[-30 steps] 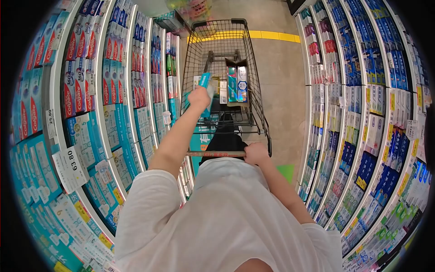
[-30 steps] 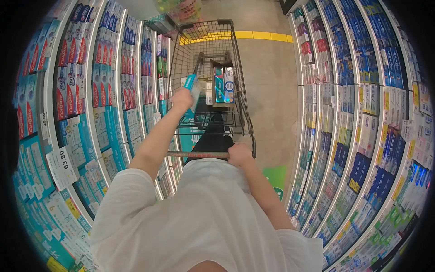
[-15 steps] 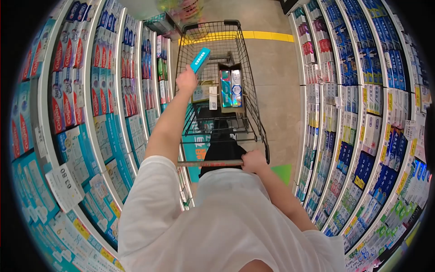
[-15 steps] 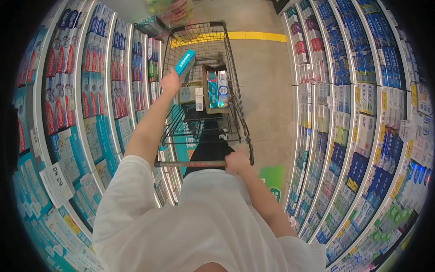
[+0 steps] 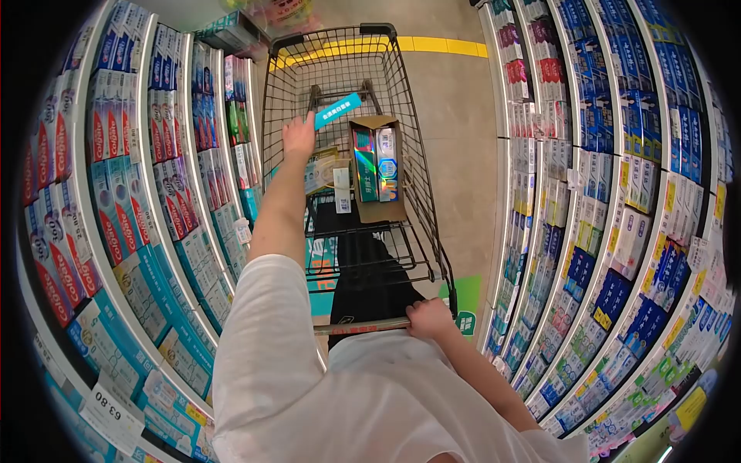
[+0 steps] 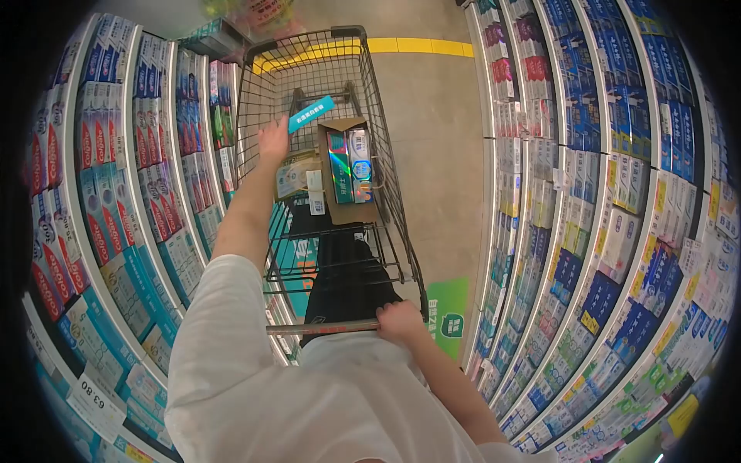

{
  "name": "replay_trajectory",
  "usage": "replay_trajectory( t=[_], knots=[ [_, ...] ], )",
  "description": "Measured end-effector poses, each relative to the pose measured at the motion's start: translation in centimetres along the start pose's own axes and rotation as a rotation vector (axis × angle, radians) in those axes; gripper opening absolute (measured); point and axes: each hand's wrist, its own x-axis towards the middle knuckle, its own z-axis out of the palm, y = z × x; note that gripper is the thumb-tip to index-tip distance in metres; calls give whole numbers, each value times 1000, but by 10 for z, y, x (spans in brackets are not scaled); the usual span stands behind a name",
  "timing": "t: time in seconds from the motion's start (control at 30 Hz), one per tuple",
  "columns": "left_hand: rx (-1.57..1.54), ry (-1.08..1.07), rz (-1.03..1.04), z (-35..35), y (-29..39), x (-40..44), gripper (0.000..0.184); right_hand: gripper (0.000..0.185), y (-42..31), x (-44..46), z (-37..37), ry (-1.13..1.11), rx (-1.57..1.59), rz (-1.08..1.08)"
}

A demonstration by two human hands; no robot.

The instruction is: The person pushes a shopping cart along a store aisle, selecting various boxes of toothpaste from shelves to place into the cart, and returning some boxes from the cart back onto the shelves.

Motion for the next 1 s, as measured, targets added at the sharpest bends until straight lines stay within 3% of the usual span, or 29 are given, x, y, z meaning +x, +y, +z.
replay_trajectory(
  t=[0.13,0.2,0.3,0.6,0.93,1.0],
  knots=[
    [-18,-41,40,17,7,-10,37,29,0,-3,-4,-96,45,21],
    [-205,-203,-207,16,14,-13,42,29,2,-6,3,-59,46,25],
    [-199,-365,-316,7,19,-6,49,27,4,-10,12,-42,45,24],
    [-246,-495,-431,4,27,-21,56,40,4,-15,8,-36,61,49],
    [-134,-509,-326,-7,60,-78,55,33,22,-27,11,13,16,66],
    [-199,-489,-423,-9,62,-78,50,33,28,-27,14,-5,21,56]
  ],
)
